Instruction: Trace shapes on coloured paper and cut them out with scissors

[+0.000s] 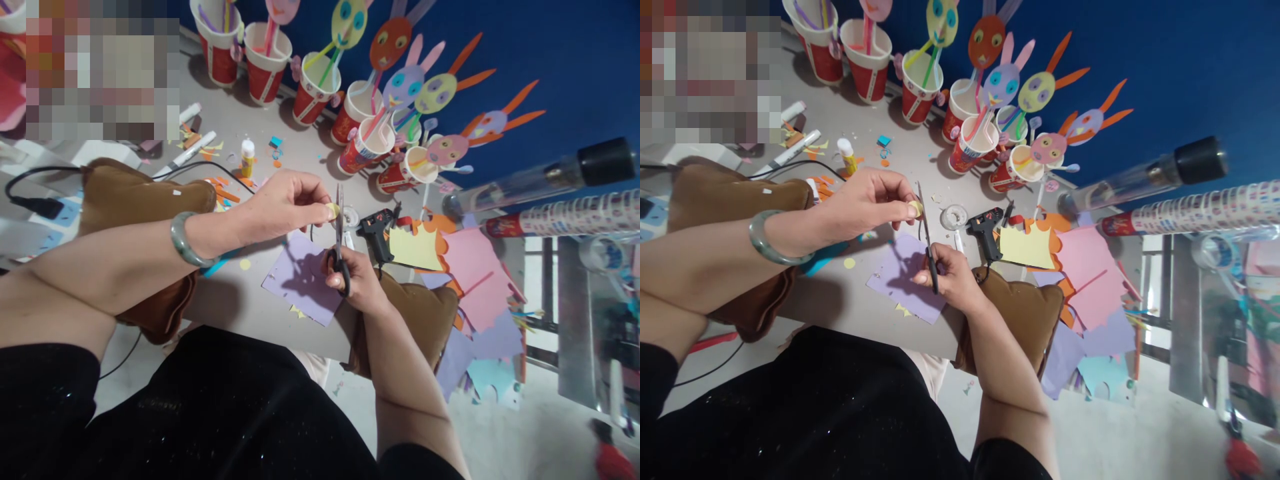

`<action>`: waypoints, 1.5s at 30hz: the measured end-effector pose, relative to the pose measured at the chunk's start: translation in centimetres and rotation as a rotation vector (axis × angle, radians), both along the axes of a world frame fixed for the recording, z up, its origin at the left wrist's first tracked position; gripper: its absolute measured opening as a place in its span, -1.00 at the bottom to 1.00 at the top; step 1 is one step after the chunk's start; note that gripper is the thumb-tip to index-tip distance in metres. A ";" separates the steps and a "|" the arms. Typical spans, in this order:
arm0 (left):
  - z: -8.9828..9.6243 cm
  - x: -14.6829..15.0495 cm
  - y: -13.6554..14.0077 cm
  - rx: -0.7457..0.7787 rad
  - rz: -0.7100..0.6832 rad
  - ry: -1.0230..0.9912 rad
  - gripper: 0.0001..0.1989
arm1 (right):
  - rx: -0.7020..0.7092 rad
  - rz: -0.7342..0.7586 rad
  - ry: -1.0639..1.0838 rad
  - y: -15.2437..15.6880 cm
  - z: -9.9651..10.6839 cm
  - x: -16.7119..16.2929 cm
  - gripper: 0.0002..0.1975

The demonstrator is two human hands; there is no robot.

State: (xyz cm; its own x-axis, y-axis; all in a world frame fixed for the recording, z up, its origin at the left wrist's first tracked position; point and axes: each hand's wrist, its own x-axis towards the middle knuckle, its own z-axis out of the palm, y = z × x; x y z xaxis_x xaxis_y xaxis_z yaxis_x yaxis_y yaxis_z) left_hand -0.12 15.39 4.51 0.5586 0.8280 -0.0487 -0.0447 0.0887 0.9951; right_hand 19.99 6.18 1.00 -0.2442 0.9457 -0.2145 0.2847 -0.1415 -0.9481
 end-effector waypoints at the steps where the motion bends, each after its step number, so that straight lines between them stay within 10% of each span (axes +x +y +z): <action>1: 0.0 0.0 0.0 -0.001 -0.001 0.001 -0.86 | 0.001 0.001 -0.003 0.0 0.0 0.0 -0.29; 45: -0.6 -0.3 0.1 0.013 -0.047 -0.032 -0.89 | -0.031 0.027 0.032 0.3 -0.3 -0.1 -0.30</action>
State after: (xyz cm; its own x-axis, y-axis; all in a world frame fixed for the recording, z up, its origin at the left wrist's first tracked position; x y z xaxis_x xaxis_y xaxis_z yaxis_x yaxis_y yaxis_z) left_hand -0.40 15.49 3.88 0.5980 0.8012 -0.0197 -0.0729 0.0789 0.9942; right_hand 19.93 6.50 0.69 -0.2764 0.9319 -0.2349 0.2587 -0.1633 -0.9521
